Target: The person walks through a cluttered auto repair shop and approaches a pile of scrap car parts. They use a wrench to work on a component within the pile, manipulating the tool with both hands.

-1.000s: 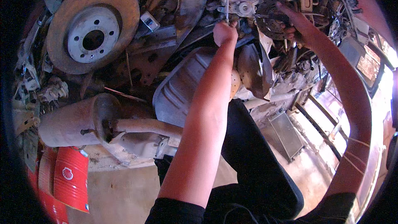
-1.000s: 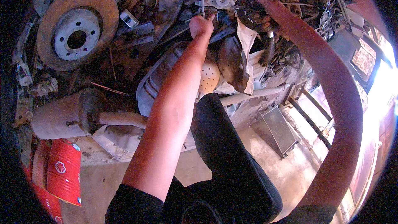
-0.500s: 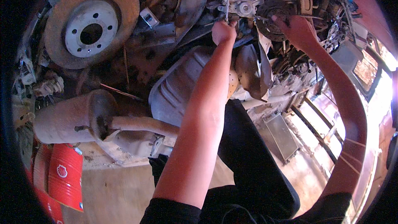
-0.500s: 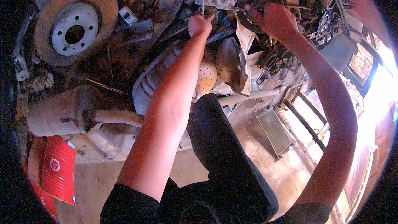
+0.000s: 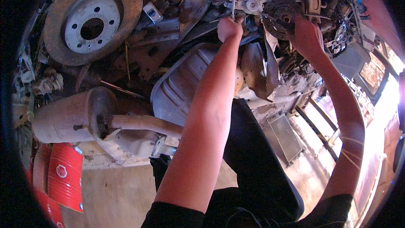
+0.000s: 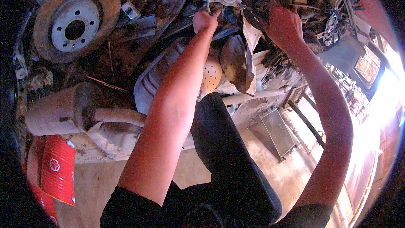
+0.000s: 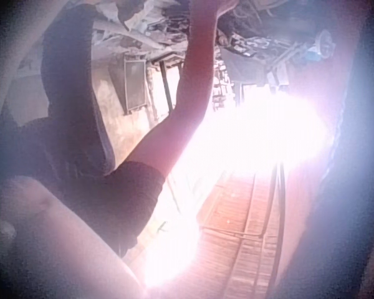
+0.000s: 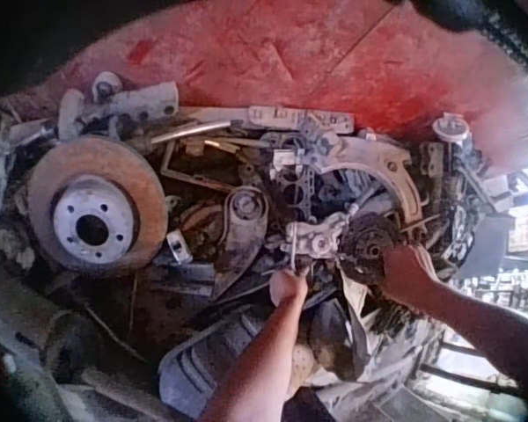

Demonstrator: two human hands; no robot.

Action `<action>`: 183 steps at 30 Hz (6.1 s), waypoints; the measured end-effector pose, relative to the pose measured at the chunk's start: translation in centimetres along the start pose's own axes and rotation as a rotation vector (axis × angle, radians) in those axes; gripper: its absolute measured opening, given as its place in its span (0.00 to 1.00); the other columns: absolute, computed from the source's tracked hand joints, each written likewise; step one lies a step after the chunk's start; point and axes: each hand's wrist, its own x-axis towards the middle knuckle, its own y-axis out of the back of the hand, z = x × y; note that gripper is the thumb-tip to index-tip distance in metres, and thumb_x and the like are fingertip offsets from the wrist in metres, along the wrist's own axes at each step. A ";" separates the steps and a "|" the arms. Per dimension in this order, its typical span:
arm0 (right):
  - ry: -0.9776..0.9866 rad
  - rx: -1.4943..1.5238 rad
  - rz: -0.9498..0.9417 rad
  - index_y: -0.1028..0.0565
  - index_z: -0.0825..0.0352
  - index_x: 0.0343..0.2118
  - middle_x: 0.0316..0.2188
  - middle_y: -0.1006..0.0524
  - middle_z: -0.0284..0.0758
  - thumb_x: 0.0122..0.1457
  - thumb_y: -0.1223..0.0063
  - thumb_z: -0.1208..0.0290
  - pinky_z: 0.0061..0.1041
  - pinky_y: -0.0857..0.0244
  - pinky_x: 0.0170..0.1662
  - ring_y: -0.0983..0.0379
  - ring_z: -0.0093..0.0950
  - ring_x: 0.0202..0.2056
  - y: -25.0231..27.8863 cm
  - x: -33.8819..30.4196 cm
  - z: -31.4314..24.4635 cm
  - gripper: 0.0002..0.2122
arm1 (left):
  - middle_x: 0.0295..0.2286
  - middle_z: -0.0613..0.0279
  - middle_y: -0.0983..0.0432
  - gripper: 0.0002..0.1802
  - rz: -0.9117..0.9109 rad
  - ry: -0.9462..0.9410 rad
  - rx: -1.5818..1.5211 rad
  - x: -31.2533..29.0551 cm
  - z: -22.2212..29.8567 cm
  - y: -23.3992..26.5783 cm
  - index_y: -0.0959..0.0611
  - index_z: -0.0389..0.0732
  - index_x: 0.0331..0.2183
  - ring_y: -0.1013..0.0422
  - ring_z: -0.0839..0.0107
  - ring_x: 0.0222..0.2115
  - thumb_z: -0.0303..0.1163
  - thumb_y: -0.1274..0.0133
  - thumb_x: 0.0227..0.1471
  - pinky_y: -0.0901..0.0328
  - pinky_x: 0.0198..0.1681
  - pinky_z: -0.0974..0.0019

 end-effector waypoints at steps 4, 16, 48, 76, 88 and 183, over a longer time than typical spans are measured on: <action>0.048 -0.002 0.033 0.32 0.68 0.33 0.22 0.25 0.44 0.50 0.51 0.51 0.40 0.33 0.30 0.27 0.44 0.25 0.8 0.1 -0.7 0.21 | 0.29 0.52 0.24 0.20 -0.002 0.004 0.017 0.0 -0.1 0.0 0.19 0.42 0.28 0.27 0.55 0.33 0.48 0.41 0.38 0.33 0.33 0.55; 0.096 -0.065 -0.066 0.27 0.62 0.34 0.27 0.25 0.43 0.49 0.49 0.59 0.38 0.33 0.33 0.28 0.42 0.30 3.9 0.1 -1.8 0.13 | 0.29 0.52 0.24 0.20 -0.001 0.023 0.014 0.3 -0.4 -0.2 0.20 0.41 0.27 0.27 0.54 0.32 0.48 0.40 0.37 0.32 0.33 0.56; 0.039 0.796 -0.143 0.27 0.70 0.26 0.16 0.30 0.30 0.52 0.48 0.60 0.22 0.45 0.15 0.40 0.19 0.13 -0.5 4.5 -6.7 0.14 | 0.27 0.54 0.24 0.19 0.032 0.024 -0.025 -0.5 -0.3 0.2 0.19 0.42 0.27 0.27 0.56 0.32 0.47 0.40 0.37 0.32 0.32 0.57; 0.475 -0.112 0.158 0.28 0.67 0.35 0.20 0.26 0.45 0.50 0.50 0.58 0.42 0.32 0.28 0.27 0.44 0.25 3.0 6.4 -8.8 0.17 | 0.29 0.53 0.24 0.20 0.006 0.013 -0.071 0.1 -0.6 0.8 0.19 0.43 0.28 0.27 0.55 0.32 0.48 0.40 0.36 0.32 0.32 0.58; 0.398 0.064 0.132 0.28 0.66 0.36 0.27 0.26 0.45 0.48 0.47 0.60 0.39 0.32 0.31 0.27 0.44 0.29 3.6 5.8 -8.2 0.17 | 0.28 0.55 0.24 0.20 -0.006 0.064 -0.113 0.0 -0.2 0.2 0.19 0.44 0.28 0.27 0.57 0.31 0.48 0.39 0.34 0.32 0.30 0.58; -0.206 0.125 0.097 0.25 0.72 0.31 0.33 0.26 0.50 0.48 0.51 0.44 0.39 0.34 0.40 0.29 0.46 0.37 1.4 6.5 -8.0 0.27 | 0.23 0.63 0.28 0.12 0.457 -0.794 0.801 -16.3 -19.3 28.3 0.25 0.45 0.26 0.31 0.64 0.27 0.33 0.44 0.32 0.40 0.33 0.59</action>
